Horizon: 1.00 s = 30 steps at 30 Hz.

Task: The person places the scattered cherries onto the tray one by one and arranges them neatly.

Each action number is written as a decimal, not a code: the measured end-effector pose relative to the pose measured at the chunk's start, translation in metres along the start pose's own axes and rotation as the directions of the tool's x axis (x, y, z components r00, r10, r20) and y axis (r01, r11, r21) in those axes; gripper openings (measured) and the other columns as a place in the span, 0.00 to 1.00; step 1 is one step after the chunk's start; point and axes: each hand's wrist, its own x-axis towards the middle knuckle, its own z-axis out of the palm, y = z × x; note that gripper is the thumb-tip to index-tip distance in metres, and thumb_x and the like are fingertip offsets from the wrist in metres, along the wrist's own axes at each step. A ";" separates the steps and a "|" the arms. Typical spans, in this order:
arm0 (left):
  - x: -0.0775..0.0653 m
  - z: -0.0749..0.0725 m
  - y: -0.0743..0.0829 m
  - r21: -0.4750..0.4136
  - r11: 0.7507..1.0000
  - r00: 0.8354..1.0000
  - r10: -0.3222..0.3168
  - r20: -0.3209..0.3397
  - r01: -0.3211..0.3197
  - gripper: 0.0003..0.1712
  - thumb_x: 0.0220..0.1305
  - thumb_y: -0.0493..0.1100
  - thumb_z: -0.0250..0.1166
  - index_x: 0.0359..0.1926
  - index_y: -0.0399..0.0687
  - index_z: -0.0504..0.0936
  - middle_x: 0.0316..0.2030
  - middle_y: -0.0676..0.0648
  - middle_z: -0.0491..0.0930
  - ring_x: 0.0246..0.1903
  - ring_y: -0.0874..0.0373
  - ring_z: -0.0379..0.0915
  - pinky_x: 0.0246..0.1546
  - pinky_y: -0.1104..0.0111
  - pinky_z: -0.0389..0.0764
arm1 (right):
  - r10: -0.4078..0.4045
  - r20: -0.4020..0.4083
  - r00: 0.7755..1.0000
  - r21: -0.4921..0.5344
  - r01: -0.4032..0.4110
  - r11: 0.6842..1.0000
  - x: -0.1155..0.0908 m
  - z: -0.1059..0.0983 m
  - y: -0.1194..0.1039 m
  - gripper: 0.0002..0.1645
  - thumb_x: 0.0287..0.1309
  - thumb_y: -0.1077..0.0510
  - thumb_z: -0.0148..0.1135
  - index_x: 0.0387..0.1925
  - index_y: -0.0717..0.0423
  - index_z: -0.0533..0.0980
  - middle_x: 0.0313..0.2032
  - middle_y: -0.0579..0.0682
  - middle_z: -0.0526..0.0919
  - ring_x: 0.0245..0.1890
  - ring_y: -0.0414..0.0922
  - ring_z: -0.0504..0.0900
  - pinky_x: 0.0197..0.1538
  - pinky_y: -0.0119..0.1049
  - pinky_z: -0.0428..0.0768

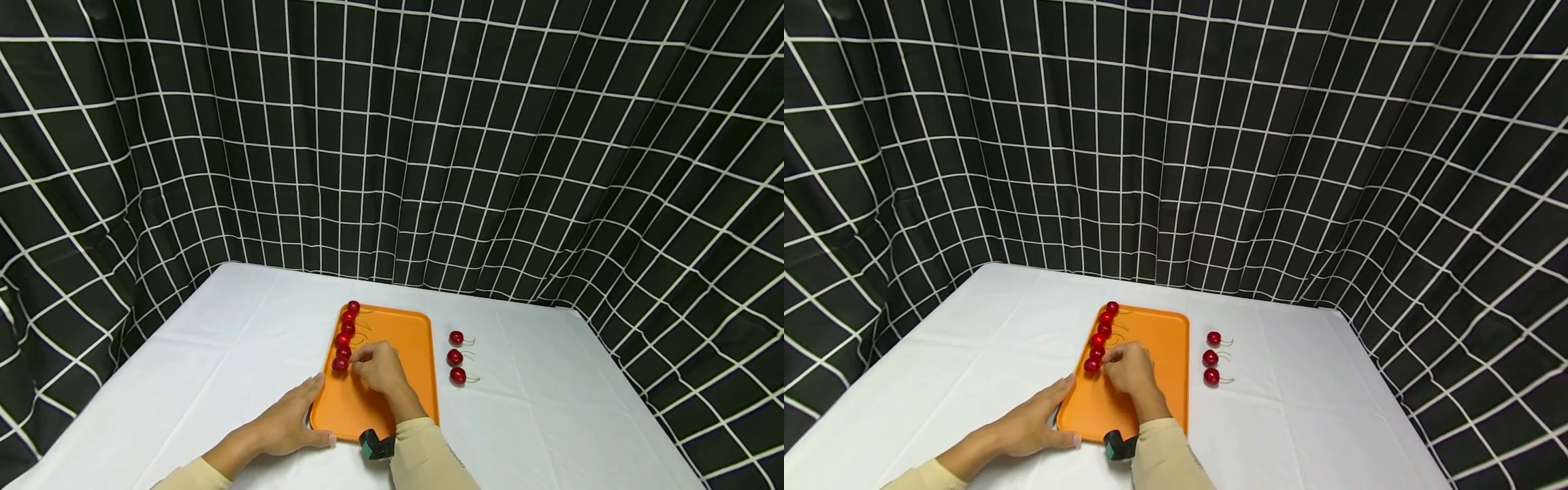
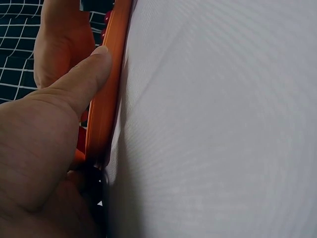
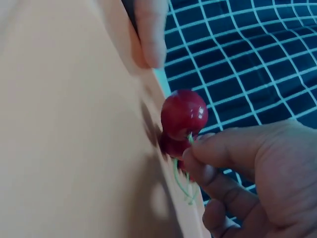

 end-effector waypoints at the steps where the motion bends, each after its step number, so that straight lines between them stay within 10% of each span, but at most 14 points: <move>1: 0.000 0.000 0.000 0.001 1.000 1.000 0.000 0.001 0.000 0.64 0.51 0.66 0.70 0.73 0.32 0.50 0.72 0.34 0.48 0.70 0.36 0.43 0.66 0.42 0.46 | 0.004 0.003 1.000 -0.003 -0.004 1.000 0.000 0.001 0.000 0.07 0.49 0.69 0.69 0.23 0.55 0.84 0.20 0.43 0.80 0.18 0.39 0.73 0.20 0.29 0.71; 30: -0.001 -0.001 -0.001 -0.034 0.999 1.000 0.022 0.019 -0.021 0.63 0.52 0.64 0.70 0.73 0.31 0.48 0.72 0.33 0.46 0.70 0.35 0.40 0.66 0.40 0.44 | 0.036 0.008 0.999 -0.161 -0.034 0.986 -0.006 0.006 -0.001 0.06 0.47 0.64 0.73 0.22 0.50 0.84 0.21 0.37 0.79 0.28 0.41 0.73 0.27 0.30 0.75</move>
